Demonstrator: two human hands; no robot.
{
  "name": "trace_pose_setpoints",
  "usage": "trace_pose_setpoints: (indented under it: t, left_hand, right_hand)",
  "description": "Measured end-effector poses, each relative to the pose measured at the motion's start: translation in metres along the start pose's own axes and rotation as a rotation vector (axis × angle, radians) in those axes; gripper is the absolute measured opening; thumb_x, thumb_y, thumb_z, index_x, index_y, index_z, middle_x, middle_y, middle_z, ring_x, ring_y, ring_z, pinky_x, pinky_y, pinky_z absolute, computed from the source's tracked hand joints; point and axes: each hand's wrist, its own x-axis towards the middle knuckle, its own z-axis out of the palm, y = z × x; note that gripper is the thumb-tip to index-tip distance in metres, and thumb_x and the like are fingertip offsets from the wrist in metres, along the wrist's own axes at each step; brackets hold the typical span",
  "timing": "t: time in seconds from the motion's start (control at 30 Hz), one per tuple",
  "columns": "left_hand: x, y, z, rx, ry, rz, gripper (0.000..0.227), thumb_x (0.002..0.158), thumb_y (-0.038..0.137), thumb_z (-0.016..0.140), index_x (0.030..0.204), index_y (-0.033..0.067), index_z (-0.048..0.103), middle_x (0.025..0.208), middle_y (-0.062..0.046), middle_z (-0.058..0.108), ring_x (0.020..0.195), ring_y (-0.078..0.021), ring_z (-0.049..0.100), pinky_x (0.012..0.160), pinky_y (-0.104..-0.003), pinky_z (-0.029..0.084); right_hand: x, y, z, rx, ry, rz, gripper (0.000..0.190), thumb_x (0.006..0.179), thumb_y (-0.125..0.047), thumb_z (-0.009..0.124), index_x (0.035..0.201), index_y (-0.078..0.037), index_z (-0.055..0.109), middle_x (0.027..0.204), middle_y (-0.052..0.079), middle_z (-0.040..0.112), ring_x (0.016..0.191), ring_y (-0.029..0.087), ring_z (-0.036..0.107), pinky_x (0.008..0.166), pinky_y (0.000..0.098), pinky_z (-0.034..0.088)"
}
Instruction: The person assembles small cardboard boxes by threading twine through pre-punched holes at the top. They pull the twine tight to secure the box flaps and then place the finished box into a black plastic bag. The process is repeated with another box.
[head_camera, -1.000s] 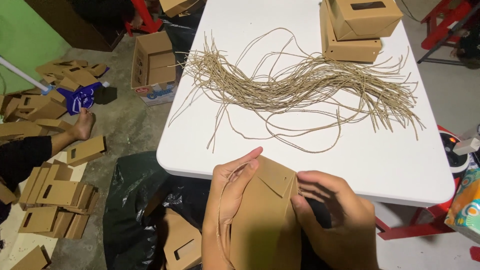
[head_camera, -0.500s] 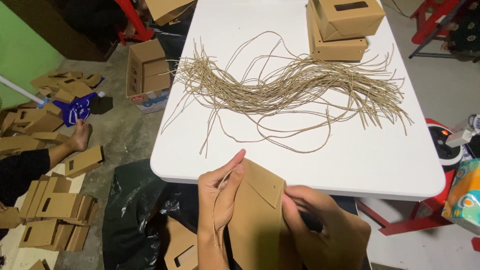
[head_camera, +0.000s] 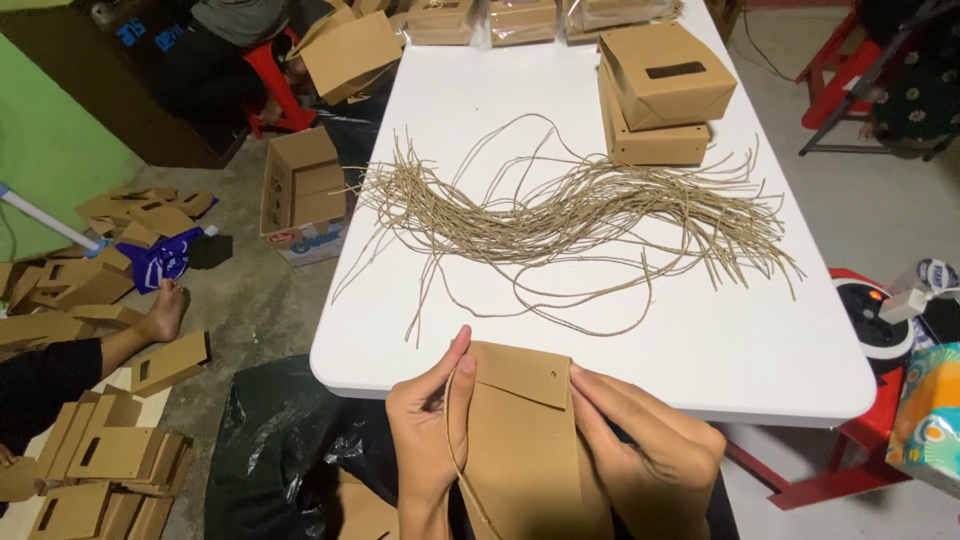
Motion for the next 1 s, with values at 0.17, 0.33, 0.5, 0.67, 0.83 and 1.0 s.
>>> trace_pose_setpoints:
  t: [0.17,0.33,0.5,0.67,0.83,1.0]
  left_hand:
    - [0.001,-0.002,0.001,-0.002,0.016,0.038,0.037,0.110,0.016,0.075,0.144,0.0034,0.084,0.085,0.015,0.055,0.070,-0.0042,0.032,0.060,-0.023,0.029]
    - [0.004,-0.005,0.002,0.007,0.034,0.022,0.038,0.110,0.017,0.075,0.144,0.0043,0.083,0.100,0.010,0.067,0.071,-0.0024,0.036,0.062,-0.021,0.034]
    - [0.009,-0.005,0.000,-0.008,0.032,-0.050,0.041,0.108,0.024,0.075,0.143,0.0035,0.082,0.135,-0.007,0.083,0.080,0.0009,0.051,0.070,-0.017,0.048]
    - [0.013,-0.007,0.002,-0.163,-0.015,-0.134,0.041,0.108,0.022,0.073,0.142,0.0017,0.080,0.144,-0.015,0.082,0.129,-0.0110,0.074,0.114,-0.022,0.057]
    - [0.013,-0.004,0.002,-0.183,-0.030,-0.154,0.040,0.107,0.022,0.073,0.141,0.0028,0.081,0.143,-0.014,0.082,0.125,-0.0089,0.072,0.106,-0.020,0.060]
    - [0.015,-0.009,-0.001,-0.157,-0.041,-0.136,0.041,0.107,0.023,0.073,0.142,0.0029,0.081,0.147,-0.017,0.081,0.128,-0.0113,0.074,0.104,-0.019,0.061]
  right_hand:
    - [0.000,0.002,0.003,0.085,0.013,0.044,0.015,0.087,0.009,0.092,0.101,0.006,0.086,0.103,0.019,0.087,0.092,0.023,0.088,0.096,0.0319,0.073]
    - [-0.006,0.007,0.019,0.149,0.064,0.083,0.013,0.089,0.012,0.090,0.100,0.010,0.084,0.105,0.025,0.085,0.093,0.025,0.087,0.095,0.0331,0.072]
    - [-0.011,0.020,0.026,0.178,0.008,0.050,0.013,0.092,0.014,0.089,0.104,0.012,0.083,0.108,0.026,0.085,0.097,0.027,0.086,0.098,0.0344,0.071]
    - [-0.011,0.021,0.031,0.124,0.023,-0.074,0.009,0.093,0.018,0.088,0.096,0.015,0.080,0.100,0.030,0.082,0.088,0.032,0.084,0.086,0.0372,0.068]
    - [-0.012,0.011,0.037,0.071,0.037,-0.061,0.009,0.098,0.022,0.083,0.104,0.016,0.082,0.099,0.026,0.082,0.086,0.027,0.079,0.084,0.0361,0.064]
    - [-0.007,0.007,0.036,0.077,0.017,-0.051,0.013,0.098,0.020,0.081,0.111,0.017,0.082,0.105,0.028,0.083,0.089,0.024,0.079,0.084,0.0346,0.064]
